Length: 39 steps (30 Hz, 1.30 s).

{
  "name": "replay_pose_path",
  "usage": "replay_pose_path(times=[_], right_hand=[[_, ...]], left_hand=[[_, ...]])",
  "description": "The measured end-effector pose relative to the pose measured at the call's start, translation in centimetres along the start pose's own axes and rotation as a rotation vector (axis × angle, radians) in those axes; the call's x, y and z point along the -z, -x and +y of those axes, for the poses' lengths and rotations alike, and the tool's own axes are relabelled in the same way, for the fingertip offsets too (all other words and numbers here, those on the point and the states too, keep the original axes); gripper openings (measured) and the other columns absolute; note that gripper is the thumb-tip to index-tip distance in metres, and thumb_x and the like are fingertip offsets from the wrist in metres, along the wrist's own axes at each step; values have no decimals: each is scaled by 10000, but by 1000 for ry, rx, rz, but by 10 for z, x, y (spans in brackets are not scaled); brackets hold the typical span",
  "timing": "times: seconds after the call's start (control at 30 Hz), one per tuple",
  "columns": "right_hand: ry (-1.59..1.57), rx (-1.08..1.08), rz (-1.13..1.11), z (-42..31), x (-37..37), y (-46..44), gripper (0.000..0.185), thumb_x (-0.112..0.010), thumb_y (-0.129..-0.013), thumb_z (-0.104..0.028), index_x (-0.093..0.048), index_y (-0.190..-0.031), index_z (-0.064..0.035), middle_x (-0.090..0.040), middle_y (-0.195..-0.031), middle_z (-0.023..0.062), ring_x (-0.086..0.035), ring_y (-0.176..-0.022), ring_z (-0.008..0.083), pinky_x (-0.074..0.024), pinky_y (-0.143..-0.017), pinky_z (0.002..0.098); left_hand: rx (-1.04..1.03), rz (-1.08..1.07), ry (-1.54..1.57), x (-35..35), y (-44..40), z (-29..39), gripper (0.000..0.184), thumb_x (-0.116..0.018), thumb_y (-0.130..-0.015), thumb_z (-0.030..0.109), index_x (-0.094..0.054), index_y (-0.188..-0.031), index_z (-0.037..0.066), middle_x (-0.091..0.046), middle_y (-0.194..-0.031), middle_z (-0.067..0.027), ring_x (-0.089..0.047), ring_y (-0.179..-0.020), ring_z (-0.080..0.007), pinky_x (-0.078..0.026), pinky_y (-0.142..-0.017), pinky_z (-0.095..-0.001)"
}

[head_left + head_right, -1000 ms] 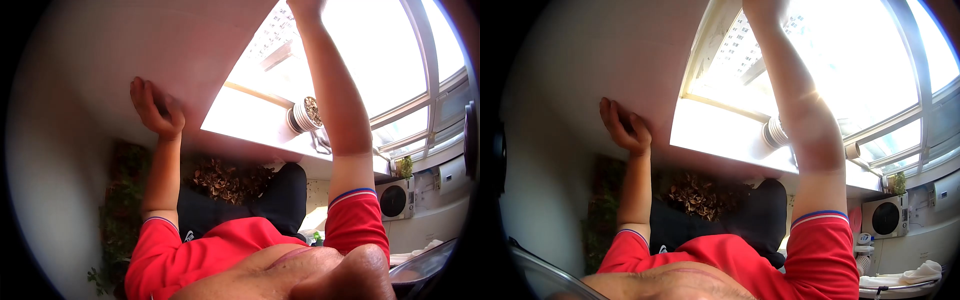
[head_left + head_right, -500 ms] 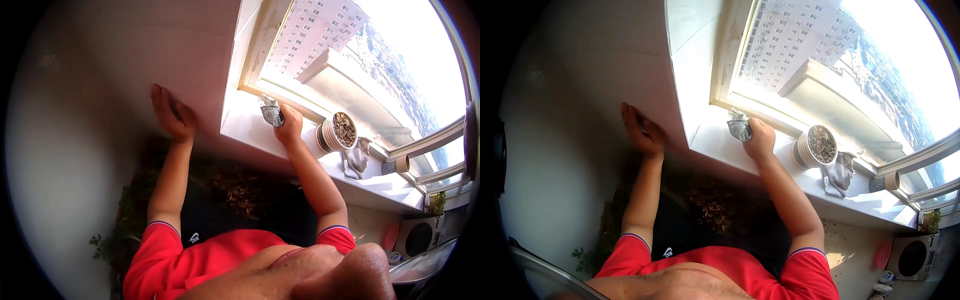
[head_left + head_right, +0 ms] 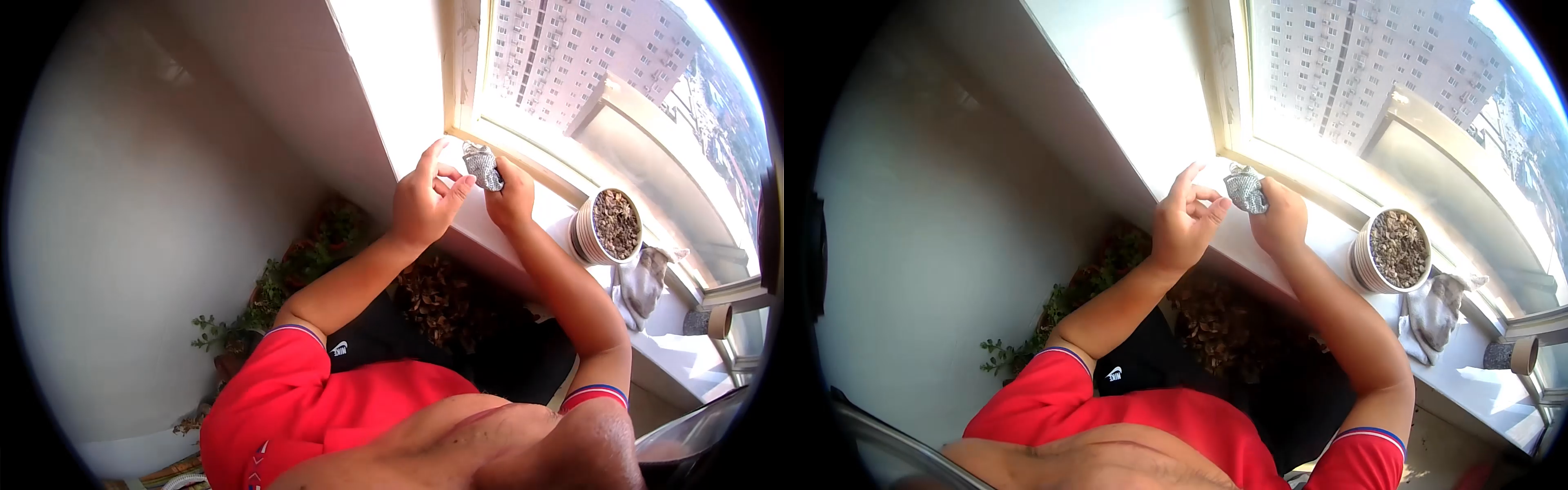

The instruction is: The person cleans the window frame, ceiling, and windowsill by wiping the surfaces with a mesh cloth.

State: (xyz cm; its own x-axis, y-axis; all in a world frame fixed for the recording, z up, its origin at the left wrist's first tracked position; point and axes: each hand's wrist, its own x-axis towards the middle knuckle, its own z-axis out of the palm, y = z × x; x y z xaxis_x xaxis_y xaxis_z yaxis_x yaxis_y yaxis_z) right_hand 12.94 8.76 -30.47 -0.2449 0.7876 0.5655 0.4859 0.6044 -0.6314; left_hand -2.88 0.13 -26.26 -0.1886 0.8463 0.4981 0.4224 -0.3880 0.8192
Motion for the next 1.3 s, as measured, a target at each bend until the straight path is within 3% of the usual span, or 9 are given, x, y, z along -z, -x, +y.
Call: replay_pose_path(times=[0.33,0.37,0.53,0.6,0.67,0.8,0.97,1.13,1.3], right_hand=[[-319,81,-316,3,17,0,256,-634,-804,-107,-651,-1048,-29,-683,-838,168,-653,-677,352,-510,-641,434],[-393,82,-336,5,17,0,301,-638,-802,-118,-643,-1086,-19,-683,-855,129,-630,-618,269,-500,-620,382],[-415,17,-362,-3,17,0,270,-674,-848,-157,-668,-1091,-39,-706,-863,89,-654,-641,244,-518,-651,367],[-284,19,-371,-2,12,0,256,-683,-860,-169,-682,-1087,-52,-717,-852,82,-667,-660,248,-527,-665,371],[-210,4,-404,-2,12,0,214,-689,-871,-193,-710,-1050,-76,-733,-830,88,-686,-699,268,-541,-691,398],[-144,30,-450,-3,10,1,159,-663,-880,-206,-730,-963,-89,-736,-834,106,-697,-773,314,-542,-727,432],[-82,83,-467,-2,8,1,160,-647,-888,-224,-728,-934,-94,-723,-821,103,-683,-806,349,-536,-738,451],[-18,74,-492,-9,8,0,152,-649,-890,-222,-722,-913,-91,-720,-827,102,-683,-798,345,-536,-737,456],[-24,44,-495,-11,9,2,158,-651,-894,-231,-723,-916,-92,-723,-832,95,-687,-805,340,-538,-744,454]], left_hand=[[-109,156,-137,-30,-30,-5,206,-765,-933,124,-681,-1036,-33,-739,-884,-114,-714,-779,-136,-549,-653,-283],[-159,237,-76,-27,-44,8,171,-743,-940,61,-654,-1041,-44,-738,-919,-112,-717,-830,-143,-580,-677,-285],[-462,525,-131,-15,-157,54,267,-680,-930,-41,-532,-1152,-46,-691,-931,-122,-723,-732,-181,-601,-640,-309],[-885,811,-685,-8,-195,74,234,-700,-861,33,-625,-1073,-28,-710,-899,-172,-695,-652,-309,-567,-587,-401],[-559,613,-429,-16,-208,90,451,-616,-907,94,-618,-1321,-84,-669,-1220,-297,-624,-1190,-435,-489,-1040,-471],[-854,870,-1068,-39,-216,80,665,-661,-871,155,-468,-1451,-107,-563,-1361,-334,-552,-1276,-470,-426,-1123,-487],[-624,439,-845,-50,-182,77,876,-681,-892,278,-275,-1497,-209,-452,-1434,-419,-489,-1333,-509,-371,-1165,-517],[-733,612,-1139,-47,-206,72,840,-659,-925,289,-287,-1490,-209,-447,-1443,-421,-464,-1356,-514,-348,-1185,-513],[-725,592,-787,-43,-227,104,763,-636,-944,309,-379,-1446,-205,-457,-1438,-413,-453,-1369,-508,-339,-1190,-517]])
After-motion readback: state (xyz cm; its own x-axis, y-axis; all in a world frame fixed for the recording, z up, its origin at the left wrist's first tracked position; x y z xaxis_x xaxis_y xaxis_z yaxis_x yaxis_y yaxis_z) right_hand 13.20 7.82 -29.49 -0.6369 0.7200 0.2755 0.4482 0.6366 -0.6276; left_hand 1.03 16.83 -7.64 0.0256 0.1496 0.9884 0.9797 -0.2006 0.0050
